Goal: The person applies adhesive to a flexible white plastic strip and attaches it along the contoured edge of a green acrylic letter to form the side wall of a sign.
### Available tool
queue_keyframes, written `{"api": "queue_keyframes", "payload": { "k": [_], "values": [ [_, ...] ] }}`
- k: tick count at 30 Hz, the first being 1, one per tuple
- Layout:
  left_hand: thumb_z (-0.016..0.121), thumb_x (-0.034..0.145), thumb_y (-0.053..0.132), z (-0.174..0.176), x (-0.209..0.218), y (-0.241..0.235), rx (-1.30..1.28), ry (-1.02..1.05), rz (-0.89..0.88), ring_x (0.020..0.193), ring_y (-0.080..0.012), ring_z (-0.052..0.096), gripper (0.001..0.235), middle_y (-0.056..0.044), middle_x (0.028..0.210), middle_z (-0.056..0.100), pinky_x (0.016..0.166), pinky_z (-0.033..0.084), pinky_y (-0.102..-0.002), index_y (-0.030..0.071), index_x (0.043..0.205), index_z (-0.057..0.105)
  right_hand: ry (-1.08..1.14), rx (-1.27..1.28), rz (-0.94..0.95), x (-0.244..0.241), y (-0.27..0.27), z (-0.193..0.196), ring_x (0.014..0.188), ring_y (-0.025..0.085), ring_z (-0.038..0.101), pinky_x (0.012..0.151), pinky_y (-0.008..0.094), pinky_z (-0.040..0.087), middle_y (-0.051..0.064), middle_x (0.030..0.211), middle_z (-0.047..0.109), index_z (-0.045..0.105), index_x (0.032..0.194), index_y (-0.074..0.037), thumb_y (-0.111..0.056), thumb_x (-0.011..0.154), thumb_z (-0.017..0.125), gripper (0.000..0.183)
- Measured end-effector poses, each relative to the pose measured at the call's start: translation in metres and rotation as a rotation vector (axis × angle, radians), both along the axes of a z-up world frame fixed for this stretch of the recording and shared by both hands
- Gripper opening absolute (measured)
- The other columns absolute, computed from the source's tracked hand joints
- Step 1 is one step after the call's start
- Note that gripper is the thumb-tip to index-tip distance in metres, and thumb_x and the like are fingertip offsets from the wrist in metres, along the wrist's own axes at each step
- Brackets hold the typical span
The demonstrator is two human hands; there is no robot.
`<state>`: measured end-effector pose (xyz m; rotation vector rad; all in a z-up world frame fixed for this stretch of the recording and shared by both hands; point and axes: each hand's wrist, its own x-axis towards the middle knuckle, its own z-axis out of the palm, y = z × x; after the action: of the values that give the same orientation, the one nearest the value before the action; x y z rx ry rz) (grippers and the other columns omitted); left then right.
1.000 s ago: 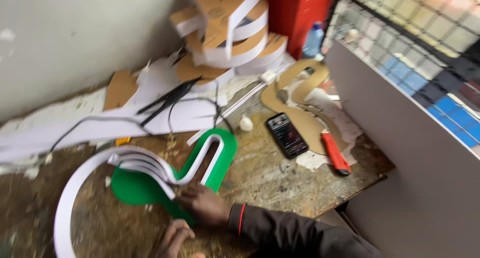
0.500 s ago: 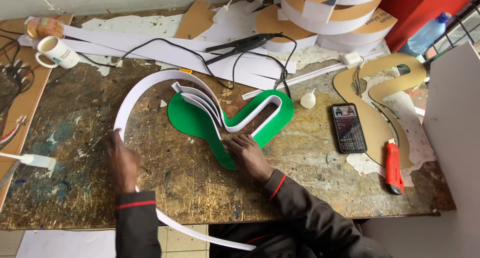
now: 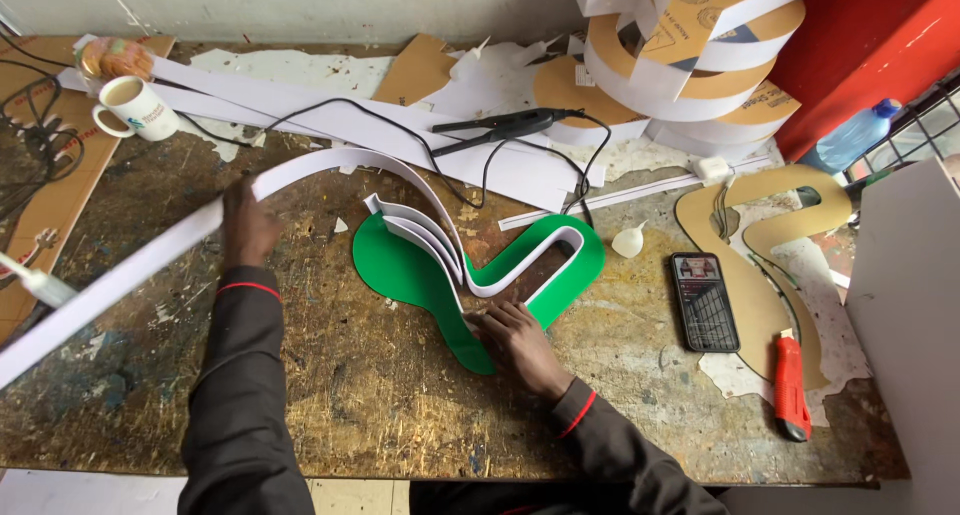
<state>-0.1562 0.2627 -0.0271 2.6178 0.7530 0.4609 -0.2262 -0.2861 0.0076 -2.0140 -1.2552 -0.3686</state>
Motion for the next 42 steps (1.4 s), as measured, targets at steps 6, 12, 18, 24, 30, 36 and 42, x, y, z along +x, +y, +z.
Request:
{"api": "queue_keyframes", "payload": {
  "k": [6, 12, 18, 24, 30, 36, 42],
  "values": [
    [0.090, 0.095, 0.007, 0.047, 0.022, -0.155, 0.158, -0.401, -0.811, 0.137, -0.0495, 0.066, 0.046, -0.023, 0.133, 0.070, 0.123, 0.050, -0.056, -0.003, 0.136, 0.072, 0.089, -0.036, 0.045, -0.010, -0.033, 0.020, 0.085, 0.039, 0.072, 0.082, 0.047, 0.056, 0.012, 0.085, 0.069, 0.081, 0.120, -0.010, -0.015, 0.110, 0.069, 0.016],
    [0.076, 0.110, 0.036, 0.017, 0.022, -0.243, -0.007, -0.192, -1.172, 0.135, -0.0468, 0.070, 0.034, -0.022, 0.127, 0.080, 0.125, 0.048, -0.060, 0.004, 0.122, 0.080, 0.133, -0.047, 0.091, -0.012, -0.071, 0.028, 0.087, 0.040, 0.074, 0.086, 0.050, 0.058, 0.013, 0.084, 0.068, 0.082, 0.120, -0.008, -0.009, 0.107, 0.070, 0.018],
    [0.073, 0.112, 0.045, 0.015, 0.006, -0.269, -0.005, -0.012, -1.169, 0.105, -0.0322, 0.077, 0.025, -0.003, 0.100, 0.077, 0.102, 0.055, -0.049, 0.022, 0.104, 0.077, 0.209, -0.099, 0.126, -0.013, -0.106, 0.054, 0.087, 0.034, 0.075, 0.083, 0.046, 0.058, 0.008, 0.086, 0.072, 0.084, 0.117, -0.010, -0.010, 0.104, 0.072, 0.018],
    [0.073, 0.113, 0.046, 0.039, -0.018, -0.300, -0.096, 0.078, -1.177, 0.093, -0.0281, 0.073, 0.029, 0.001, 0.095, 0.077, 0.088, 0.054, -0.045, 0.021, 0.098, 0.075, 0.511, -0.193, 0.122, 0.000, -0.120, 0.073, 0.093, 0.036, 0.081, 0.088, 0.049, 0.060, 0.015, 0.092, 0.085, 0.088, 0.111, -0.006, -0.013, 0.101, 0.073, 0.020],
    [0.080, 0.107, 0.035, 0.049, -0.028, -0.310, -0.194, 0.030, -1.111, 0.099, -0.0254, 0.075, 0.016, 0.000, 0.094, 0.081, 0.087, 0.052, -0.042, 0.021, 0.100, 0.078, 0.367, -0.068, -0.170, 0.023, -0.085, 0.044, 0.126, 0.039, 0.076, 0.108, 0.053, 0.054, 0.009, 0.124, 0.083, 0.084, 0.128, -0.010, -0.018, 0.102, 0.081, 0.027],
    [0.084, 0.105, 0.033, 0.046, -0.031, -0.312, -0.221, -0.027, -1.089, 0.097, -0.0254, 0.074, 0.015, -0.001, 0.094, 0.080, 0.086, 0.052, -0.043, 0.020, 0.100, 0.076, 0.290, -0.281, -0.220, 0.025, -0.067, 0.032, 0.130, 0.034, 0.075, 0.118, 0.055, 0.048, 0.004, 0.117, 0.083, 0.083, 0.118, -0.015, -0.030, 0.105, 0.080, 0.020],
    [0.081, 0.107, 0.026, 0.055, -0.026, -0.315, -0.242, -0.101, -1.128, 0.086, -0.0299, 0.073, 0.022, -0.007, 0.083, 0.076, 0.079, 0.053, -0.044, 0.015, 0.090, 0.074, 0.281, -0.308, -0.228, 0.026, -0.063, 0.037, 0.135, 0.033, 0.073, 0.119, 0.053, 0.043, 0.003, 0.114, 0.083, 0.084, 0.116, -0.015, -0.029, 0.110, 0.074, 0.018]
  ]
}}
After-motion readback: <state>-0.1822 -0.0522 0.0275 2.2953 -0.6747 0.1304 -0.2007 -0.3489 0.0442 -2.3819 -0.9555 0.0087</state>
